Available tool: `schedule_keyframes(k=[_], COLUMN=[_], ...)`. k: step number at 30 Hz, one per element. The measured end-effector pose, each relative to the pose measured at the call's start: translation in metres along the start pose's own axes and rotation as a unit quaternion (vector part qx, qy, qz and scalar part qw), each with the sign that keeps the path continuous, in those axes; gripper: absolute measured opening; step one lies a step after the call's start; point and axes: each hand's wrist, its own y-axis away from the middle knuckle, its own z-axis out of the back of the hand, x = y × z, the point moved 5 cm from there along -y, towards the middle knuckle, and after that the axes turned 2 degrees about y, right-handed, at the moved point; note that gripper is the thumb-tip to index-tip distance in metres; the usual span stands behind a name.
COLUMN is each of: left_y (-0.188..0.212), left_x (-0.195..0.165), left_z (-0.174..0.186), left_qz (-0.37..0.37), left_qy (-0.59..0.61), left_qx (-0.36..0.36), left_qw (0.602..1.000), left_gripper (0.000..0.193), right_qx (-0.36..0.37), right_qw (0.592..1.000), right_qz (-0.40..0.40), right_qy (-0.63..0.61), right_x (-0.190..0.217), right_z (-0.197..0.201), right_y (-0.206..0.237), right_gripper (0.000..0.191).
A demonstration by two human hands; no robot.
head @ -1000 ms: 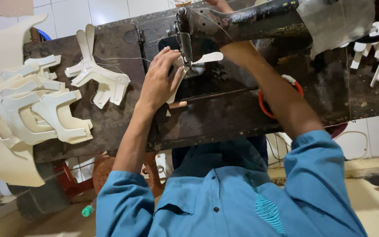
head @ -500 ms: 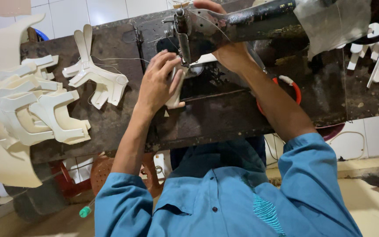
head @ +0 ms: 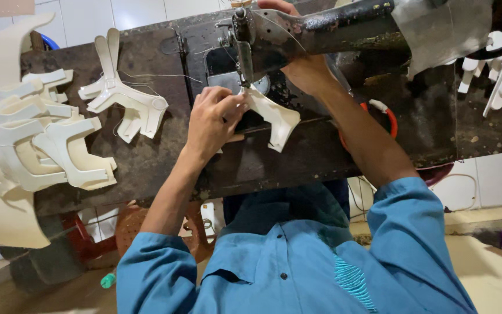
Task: The person sews white shoe upper components together on an industrial sewing machine, guiding the pieces under the needle with both hands. They trim excess thread with scissors, set finished pieces aside, and pick up new components from the pile to continue stitching.
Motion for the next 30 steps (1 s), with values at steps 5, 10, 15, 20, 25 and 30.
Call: schedule_keyframes(k=[5,10,15,20,25,30], left_y=[-0.001,-0.003,-0.005,-0.007,-0.008,-0.007], left_x=[0.005,0.002,-0.003,-0.003,-0.002,0.0], left_z=[-0.003,-0.005,-0.008,-0.012,-0.015,-0.017], left_qz=[0.009,0.001,-0.009,-0.004,-0.01,-0.004], left_qy=[0.001,-0.002,-0.028,-0.006,0.0,0.016], left_qx=[0.001,-0.01,-0.021,-0.026,-0.008,-0.004], left_qw=[1.0,1.0,0.999,1.0,1.0,1.0], left_gripper=[0.018,0.015,0.015,0.016,0.016,0.015], right_qx=[-0.051,-0.056,-0.045,-0.049,-0.041,-0.037], right_qw=[0.95,0.952,0.954,0.945,0.971,0.968], right_qz=[-0.191,-0.218,-0.204,-0.239,-0.17,-0.163], right_qy=[0.241,0.21,0.214,0.217,0.166,0.188], right_x=[-0.046,-0.068,-0.07,-0.074,-0.075,-0.072], right_z=[0.026,0.034,0.033,0.036,0.034,0.033], right_y=[0.023,0.036,0.038,0.043,0.042,0.044], right_gripper=[0.027,0.027,0.021,0.017,0.012,0.014])
